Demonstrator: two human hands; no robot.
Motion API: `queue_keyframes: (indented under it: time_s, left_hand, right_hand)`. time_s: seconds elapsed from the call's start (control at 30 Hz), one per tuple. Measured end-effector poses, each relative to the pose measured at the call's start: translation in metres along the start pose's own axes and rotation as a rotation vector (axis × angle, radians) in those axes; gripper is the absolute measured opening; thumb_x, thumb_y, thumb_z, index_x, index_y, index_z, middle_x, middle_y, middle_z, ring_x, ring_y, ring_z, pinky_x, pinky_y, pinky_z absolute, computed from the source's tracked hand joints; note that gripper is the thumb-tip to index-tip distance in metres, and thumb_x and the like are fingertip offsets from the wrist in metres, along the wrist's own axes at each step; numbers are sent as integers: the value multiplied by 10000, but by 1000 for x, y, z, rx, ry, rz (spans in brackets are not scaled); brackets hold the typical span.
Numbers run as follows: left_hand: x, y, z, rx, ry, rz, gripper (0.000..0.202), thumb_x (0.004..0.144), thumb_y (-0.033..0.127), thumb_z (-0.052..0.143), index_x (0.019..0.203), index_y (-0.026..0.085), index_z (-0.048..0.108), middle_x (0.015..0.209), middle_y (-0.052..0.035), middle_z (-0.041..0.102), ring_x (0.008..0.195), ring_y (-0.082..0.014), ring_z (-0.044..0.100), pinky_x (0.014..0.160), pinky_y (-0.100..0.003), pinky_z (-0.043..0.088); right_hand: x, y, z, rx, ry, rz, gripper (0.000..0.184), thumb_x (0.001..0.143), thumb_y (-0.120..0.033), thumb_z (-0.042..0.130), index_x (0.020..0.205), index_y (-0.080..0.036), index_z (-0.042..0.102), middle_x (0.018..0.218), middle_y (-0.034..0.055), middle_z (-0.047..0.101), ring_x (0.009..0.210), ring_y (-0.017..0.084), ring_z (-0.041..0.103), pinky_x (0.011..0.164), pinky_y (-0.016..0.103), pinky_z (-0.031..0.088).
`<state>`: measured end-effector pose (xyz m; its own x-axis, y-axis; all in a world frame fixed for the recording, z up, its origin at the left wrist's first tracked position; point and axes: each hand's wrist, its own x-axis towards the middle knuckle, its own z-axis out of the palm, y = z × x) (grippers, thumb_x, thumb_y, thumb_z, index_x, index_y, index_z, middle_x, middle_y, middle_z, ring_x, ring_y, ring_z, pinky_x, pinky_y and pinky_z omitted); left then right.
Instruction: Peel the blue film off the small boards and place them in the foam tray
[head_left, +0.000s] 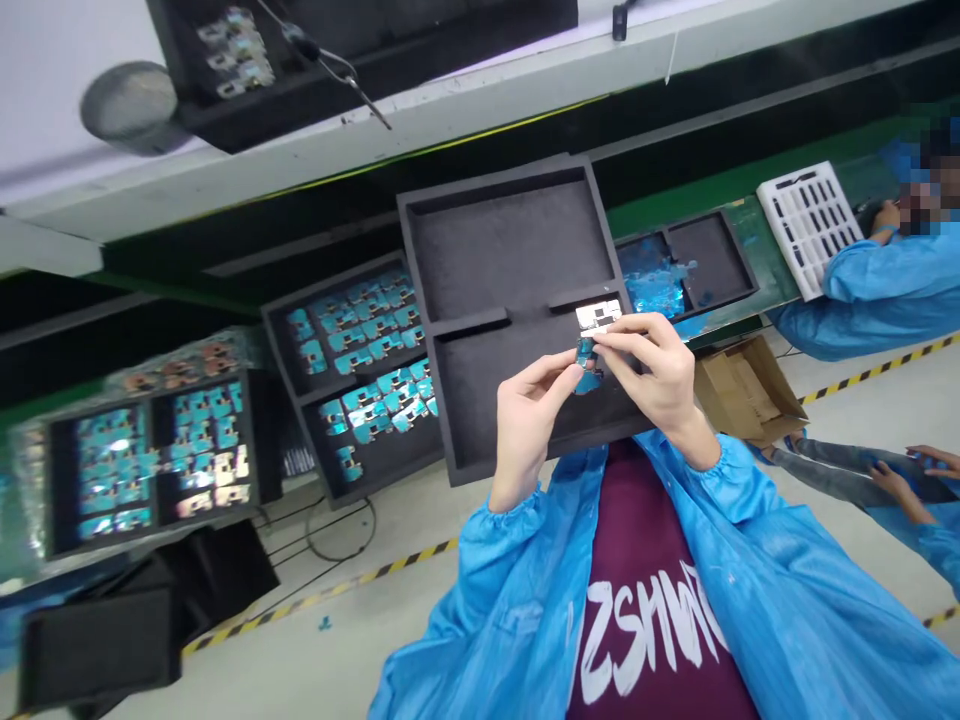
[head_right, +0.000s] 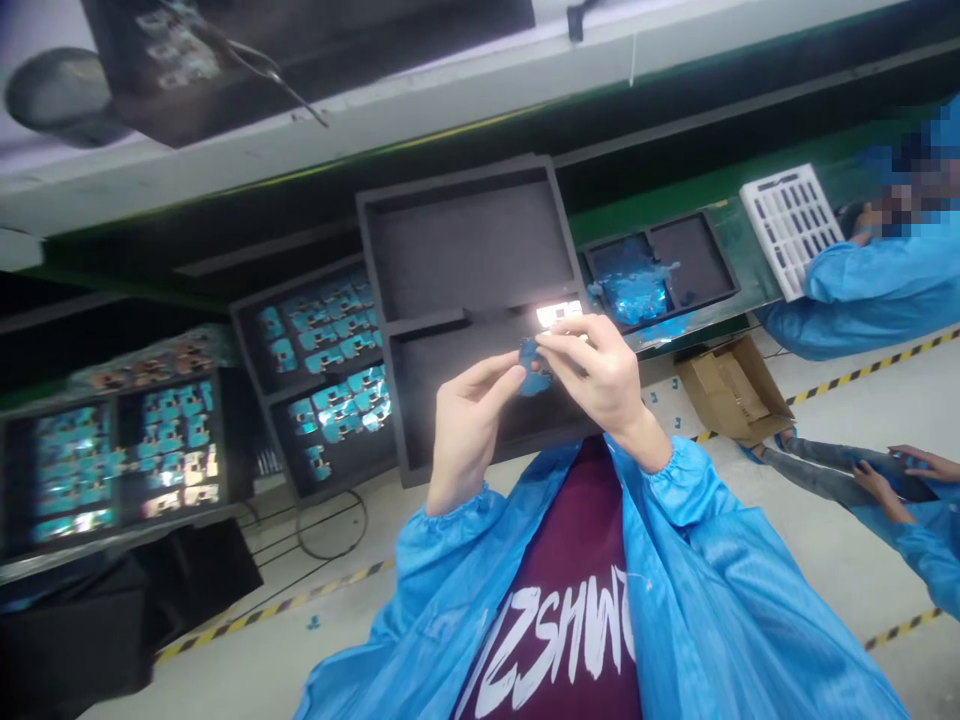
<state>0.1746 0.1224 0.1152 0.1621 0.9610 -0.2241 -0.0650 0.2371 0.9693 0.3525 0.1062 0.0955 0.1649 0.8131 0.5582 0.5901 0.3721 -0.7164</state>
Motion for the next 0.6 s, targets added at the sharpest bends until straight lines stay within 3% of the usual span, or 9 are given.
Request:
queue_keyframes:
  time_s: [0.13, 0.27, 0.47, 0.6]
  left_hand:
    - [4, -7, -3, -69, -35, -91, 330, 807, 434, 964, 1056, 228, 895, 1064, -93, 861, 1035, -281, 815, 868, -382, 676]
    - [8, -14, -5, -168, -77, -169, 409, 767, 468, 993, 1060, 206, 882, 1061, -99, 854, 955, -258, 809, 780, -358, 678]
    - [16, -22, -10, -284, -141, -280, 466, 760, 496, 1006, 1098, 221, 842, 1155, -70, 833, 865, -178, 774, 703, -276, 671]
    - [19, -21, -7, -377, -144, -326, 474, 751, 483, 1022, 1114, 236, 843, 1110, -30, 826, 850, -129, 748, 711, -214, 660]
  right_hand:
    - [0, 2, -4, -146, -8, -118, 157, 1088, -253, 673, 1079, -280, 827, 1053, 66, 778, 991, 223, 738, 898, 398, 668]
    - [-5, 10, -10, -256, -93, -297, 190, 1104, -226, 637, 1152, -268, 816, 1086, 65, 801, 995, 225, 732, 896, 376, 652]
    - [-10, 14, -17, -227, -189, -398, 247, 1115, -176, 586, 1195, -269, 801, 1169, 49, 812, 1027, 219, 736, 914, 376, 654]
    - [-9, 6, -24, -183, -183, -489, 215, 1044, -58, 639, 1151, -171, 788, 1098, 93, 810, 1032, 226, 723, 893, 351, 647]
